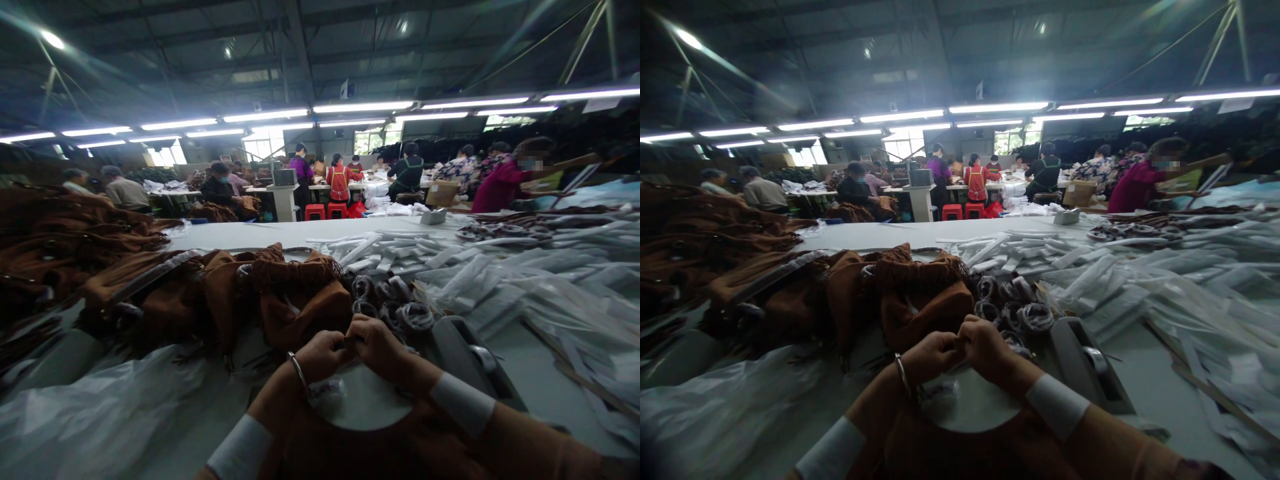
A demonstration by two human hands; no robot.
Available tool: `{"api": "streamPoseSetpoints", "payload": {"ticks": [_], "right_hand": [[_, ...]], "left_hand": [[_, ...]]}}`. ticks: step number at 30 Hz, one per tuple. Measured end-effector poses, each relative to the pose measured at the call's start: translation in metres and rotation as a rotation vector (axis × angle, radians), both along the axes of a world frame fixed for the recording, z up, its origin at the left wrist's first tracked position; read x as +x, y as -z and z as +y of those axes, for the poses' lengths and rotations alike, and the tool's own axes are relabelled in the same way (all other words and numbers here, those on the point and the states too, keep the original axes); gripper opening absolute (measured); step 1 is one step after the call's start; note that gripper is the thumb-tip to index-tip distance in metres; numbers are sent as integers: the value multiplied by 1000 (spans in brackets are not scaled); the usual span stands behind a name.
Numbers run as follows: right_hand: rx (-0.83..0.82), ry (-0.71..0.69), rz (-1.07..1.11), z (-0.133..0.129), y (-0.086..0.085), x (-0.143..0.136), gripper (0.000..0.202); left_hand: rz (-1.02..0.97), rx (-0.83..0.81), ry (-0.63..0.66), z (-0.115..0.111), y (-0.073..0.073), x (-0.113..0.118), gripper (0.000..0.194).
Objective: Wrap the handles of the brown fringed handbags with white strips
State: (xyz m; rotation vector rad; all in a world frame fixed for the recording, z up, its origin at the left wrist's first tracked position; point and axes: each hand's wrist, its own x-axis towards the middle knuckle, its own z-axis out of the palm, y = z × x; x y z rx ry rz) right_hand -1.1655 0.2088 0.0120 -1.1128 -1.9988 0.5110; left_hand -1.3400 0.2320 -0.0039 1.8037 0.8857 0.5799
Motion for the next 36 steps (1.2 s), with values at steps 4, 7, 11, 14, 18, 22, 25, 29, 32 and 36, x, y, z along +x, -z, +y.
{"api": "streamPoseSetpoints", "payload": {"ticks": [4,7,11,14,18,22,25,29,32,36], "right_hand": [[61,-12,-21,-6,8,0,22],[127,-39,-47,-5,10,4,23],[259,-147,-210,-7,8,16,25],[327,-204,-340,-13,6,27,22],[394,-260,-361,-16,5,37,31],[460,-255,-365,-12,3,36,33],[480,-222,-398,-13,2,30,32],[493,-129,-398,-29,-5,44,34],[455,217,-215,-53,-11,97,41],[30,822,-4,-101,-2,199,30]], "left_hand": [[76,-20,86,7,4,-6,21],[25,-62,73,10,7,-5,24],[-41,-113,0,7,6,0,31],[-68,-184,-25,4,0,2,36],[-212,-390,8,1,-10,1,39],[-331,-507,-7,0,-15,1,41],[-301,-437,-13,0,-15,2,49],[-227,-345,-45,-1,-12,2,53],[-142,-280,-90,-2,-12,2,51],[-81,-239,-71,-4,-14,6,51]]}}
